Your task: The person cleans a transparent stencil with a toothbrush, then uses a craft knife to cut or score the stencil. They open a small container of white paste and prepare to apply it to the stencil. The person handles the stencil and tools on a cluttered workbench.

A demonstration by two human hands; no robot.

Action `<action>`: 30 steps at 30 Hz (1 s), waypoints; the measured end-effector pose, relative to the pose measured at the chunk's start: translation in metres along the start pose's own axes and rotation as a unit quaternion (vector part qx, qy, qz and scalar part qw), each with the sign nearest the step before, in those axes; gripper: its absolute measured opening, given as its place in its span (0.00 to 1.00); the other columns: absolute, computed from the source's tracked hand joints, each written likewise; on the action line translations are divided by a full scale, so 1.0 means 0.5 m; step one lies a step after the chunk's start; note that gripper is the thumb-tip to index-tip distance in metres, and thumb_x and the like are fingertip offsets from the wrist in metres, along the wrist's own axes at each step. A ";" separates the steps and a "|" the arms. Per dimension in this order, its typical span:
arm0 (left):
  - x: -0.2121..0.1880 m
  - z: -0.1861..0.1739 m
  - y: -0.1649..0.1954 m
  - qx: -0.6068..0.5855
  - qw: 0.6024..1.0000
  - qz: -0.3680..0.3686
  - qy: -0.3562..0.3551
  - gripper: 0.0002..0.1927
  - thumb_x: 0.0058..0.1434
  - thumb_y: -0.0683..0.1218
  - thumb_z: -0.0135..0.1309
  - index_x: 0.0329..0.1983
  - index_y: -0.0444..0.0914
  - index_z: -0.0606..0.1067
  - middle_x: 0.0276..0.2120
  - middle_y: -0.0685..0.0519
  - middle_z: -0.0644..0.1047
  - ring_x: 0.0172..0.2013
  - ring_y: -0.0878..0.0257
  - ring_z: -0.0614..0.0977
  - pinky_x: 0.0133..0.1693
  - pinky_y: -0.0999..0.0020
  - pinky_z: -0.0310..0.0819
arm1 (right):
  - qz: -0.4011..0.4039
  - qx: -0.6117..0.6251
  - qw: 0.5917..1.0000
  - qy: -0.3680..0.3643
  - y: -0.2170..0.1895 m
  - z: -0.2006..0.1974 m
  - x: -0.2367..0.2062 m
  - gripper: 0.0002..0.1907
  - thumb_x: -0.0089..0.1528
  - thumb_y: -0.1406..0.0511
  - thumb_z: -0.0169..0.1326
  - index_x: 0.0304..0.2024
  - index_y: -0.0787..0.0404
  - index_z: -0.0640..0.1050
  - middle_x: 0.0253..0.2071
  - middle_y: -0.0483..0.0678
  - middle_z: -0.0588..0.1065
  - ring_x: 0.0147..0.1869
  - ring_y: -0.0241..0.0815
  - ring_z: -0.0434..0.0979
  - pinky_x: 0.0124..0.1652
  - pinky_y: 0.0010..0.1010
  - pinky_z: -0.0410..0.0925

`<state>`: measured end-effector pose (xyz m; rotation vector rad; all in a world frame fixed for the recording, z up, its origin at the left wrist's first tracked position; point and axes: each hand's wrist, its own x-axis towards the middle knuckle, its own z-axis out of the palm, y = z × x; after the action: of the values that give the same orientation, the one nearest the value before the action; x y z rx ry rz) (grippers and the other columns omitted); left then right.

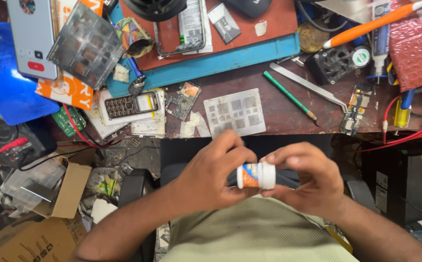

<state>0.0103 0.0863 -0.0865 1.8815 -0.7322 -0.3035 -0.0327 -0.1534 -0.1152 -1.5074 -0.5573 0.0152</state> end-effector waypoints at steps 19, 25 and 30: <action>-0.018 0.075 -0.005 -0.181 0.963 -0.164 0.115 0.19 0.78 0.50 0.36 0.36 0.34 0.69 0.24 0.45 0.75 0.24 0.50 0.79 0.29 0.61 0.70 | -0.105 -0.146 0.983 -0.023 0.053 0.005 -0.016 0.42 0.53 0.71 0.73 0.62 0.51 0.61 0.52 0.51 0.73 0.55 0.52 0.83 0.51 0.41 0.77; -0.013 0.073 -0.011 -0.200 0.948 -0.227 0.099 0.17 0.76 0.47 0.37 0.34 0.34 0.70 0.20 0.45 0.75 0.20 0.52 0.79 0.28 0.61 0.71 | -0.156 -0.180 0.971 -0.026 0.051 -0.007 -0.009 0.42 0.53 0.78 0.70 0.62 0.50 0.63 0.47 0.52 0.76 0.50 0.53 0.82 0.51 0.47 0.77; -0.013 0.073 -0.009 -0.152 0.961 -0.193 0.129 0.15 0.75 0.47 0.41 0.34 0.34 0.67 0.20 0.45 0.73 0.20 0.51 0.78 0.25 0.59 0.67 | -0.154 -0.204 0.966 -0.024 0.046 -0.002 -0.004 0.41 0.53 0.77 0.70 0.60 0.51 0.63 0.46 0.51 0.77 0.50 0.57 0.83 0.49 0.42 0.80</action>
<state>-0.0122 0.0640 -0.1066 1.7151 -0.1261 -0.3836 -0.0266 -0.1528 -0.1376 -1.8055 -0.8678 -0.3242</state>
